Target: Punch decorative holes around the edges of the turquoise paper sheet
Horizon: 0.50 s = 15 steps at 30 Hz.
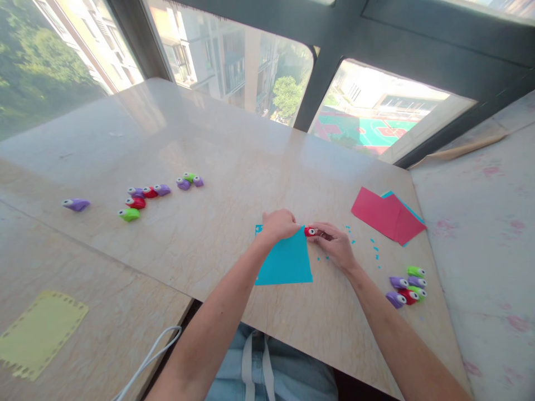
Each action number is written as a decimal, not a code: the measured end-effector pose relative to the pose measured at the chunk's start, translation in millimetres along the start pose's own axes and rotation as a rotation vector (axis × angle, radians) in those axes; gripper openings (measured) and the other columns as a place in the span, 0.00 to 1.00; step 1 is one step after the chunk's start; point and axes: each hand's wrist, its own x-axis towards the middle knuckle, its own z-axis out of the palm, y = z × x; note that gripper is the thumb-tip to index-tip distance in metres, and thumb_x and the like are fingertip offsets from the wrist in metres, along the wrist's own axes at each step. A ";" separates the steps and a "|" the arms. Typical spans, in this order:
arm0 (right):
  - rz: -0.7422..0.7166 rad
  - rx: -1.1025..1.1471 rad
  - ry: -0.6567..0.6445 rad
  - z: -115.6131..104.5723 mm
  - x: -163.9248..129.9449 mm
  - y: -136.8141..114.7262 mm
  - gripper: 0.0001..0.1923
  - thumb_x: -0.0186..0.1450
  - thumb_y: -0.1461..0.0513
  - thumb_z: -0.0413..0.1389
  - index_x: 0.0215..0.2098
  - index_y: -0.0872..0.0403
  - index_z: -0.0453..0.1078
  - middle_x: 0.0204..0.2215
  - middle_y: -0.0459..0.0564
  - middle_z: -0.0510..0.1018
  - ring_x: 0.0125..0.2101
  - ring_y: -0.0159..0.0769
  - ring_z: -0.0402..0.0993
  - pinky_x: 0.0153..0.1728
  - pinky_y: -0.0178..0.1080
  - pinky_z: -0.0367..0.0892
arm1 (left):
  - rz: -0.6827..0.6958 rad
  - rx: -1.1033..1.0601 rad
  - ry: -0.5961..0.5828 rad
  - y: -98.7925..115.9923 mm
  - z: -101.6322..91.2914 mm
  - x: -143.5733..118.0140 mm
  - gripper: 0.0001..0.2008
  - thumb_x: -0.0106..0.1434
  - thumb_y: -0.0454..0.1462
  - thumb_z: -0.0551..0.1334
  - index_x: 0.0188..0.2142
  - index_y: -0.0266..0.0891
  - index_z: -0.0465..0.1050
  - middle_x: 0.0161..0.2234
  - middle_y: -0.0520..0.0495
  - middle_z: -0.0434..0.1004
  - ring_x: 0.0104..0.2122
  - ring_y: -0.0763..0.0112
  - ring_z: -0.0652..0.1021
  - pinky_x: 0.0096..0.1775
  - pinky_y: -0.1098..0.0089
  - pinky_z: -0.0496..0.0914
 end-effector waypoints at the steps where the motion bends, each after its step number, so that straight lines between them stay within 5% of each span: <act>1: -0.002 -0.003 0.000 0.0 -0.2 -0.1 0.17 0.56 0.50 0.65 0.40 0.50 0.79 0.42 0.52 0.79 0.33 0.35 0.72 0.33 0.38 0.67 | 0.002 0.001 0.001 0.0 0.0 -0.3 0.12 0.60 0.43 0.57 0.31 0.42 0.79 0.34 0.43 0.80 0.40 0.62 0.77 0.52 0.57 0.63; 15: -0.008 -0.045 0.006 3.1 -1.0 -7.8 0.18 0.55 0.49 0.66 0.40 0.50 0.80 0.39 0.52 0.78 0.29 0.33 0.69 0.29 0.37 0.65 | 0.027 0.012 0.014 1.5 7.1 0.3 0.12 0.60 0.44 0.58 0.31 0.43 0.78 0.34 0.44 0.80 0.42 0.60 0.77 0.54 0.53 0.60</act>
